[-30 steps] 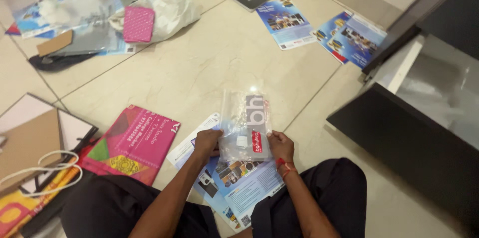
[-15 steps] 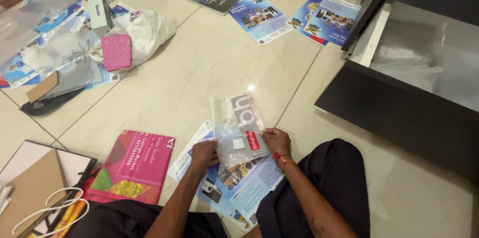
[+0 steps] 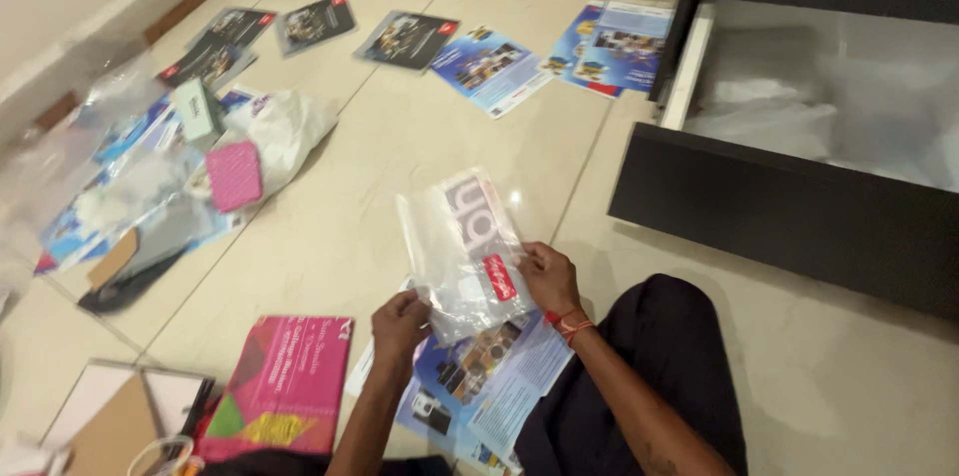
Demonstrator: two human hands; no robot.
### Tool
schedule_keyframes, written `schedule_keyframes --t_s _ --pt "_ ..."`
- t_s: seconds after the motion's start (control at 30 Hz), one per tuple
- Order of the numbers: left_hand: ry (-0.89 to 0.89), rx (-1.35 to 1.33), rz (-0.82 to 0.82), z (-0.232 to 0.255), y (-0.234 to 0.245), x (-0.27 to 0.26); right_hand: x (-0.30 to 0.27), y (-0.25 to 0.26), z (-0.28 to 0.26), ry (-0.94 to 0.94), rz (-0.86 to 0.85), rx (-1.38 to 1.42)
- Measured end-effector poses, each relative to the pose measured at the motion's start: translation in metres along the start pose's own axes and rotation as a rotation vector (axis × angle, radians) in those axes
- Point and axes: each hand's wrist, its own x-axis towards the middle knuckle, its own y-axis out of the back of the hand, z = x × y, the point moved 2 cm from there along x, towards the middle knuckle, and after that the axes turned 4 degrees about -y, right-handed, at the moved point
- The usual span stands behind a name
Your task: The person sits on the floor and sorts through various items including brochures, plastic bags, and a small box, placing some items into a drawer.
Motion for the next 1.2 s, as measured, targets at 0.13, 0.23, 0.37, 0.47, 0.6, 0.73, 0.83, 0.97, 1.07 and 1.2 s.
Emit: schedule_keyframes --t_s 0.13,0.23,0.37,0.47,0.6,0.73,0.83,0.97,1.07,1.2 --pt "-0.238 0.047 -0.089 0.083 -0.032 -0.028 -0.024 0.047 -0.091 0.165 0.024 0.207" --pt "-0.321 0.086 -0.161 0.151 -0.080 -0.050 -0.035 0.106 -0.137 0.214 0.103 0.263" --pt "-0.403 0.156 -0.317 0.214 -0.163 -0.076 -0.044 0.200 -0.166 0.339 0.243 0.216" --pt "-0.400 0.125 -0.523 0.231 -0.238 -0.076 -0.036 0.275 -0.172 0.336 0.319 0.111" --pt "-0.469 0.154 -0.679 0.226 -0.343 -0.068 -0.026 0.363 -0.172 -0.029 0.447 -0.093" --pt "-0.506 0.310 -0.723 0.191 -0.439 -0.043 -0.006 0.430 -0.155 -0.064 0.450 -0.239" --pt "-0.506 0.253 -0.822 0.137 -0.523 -0.013 0.010 0.474 -0.115 -0.232 0.498 -0.320" --pt "-0.792 0.604 -0.884 0.113 -0.579 -0.015 0.058 0.501 -0.072 -0.080 0.490 -0.635" --pt "-0.509 0.845 -0.895 0.117 -0.563 -0.042 0.076 0.500 -0.039 -0.102 0.491 -0.929" --pt "-0.828 0.681 -0.767 0.140 -0.543 -0.068 0.091 0.515 -0.023 -0.165 0.530 -1.049"
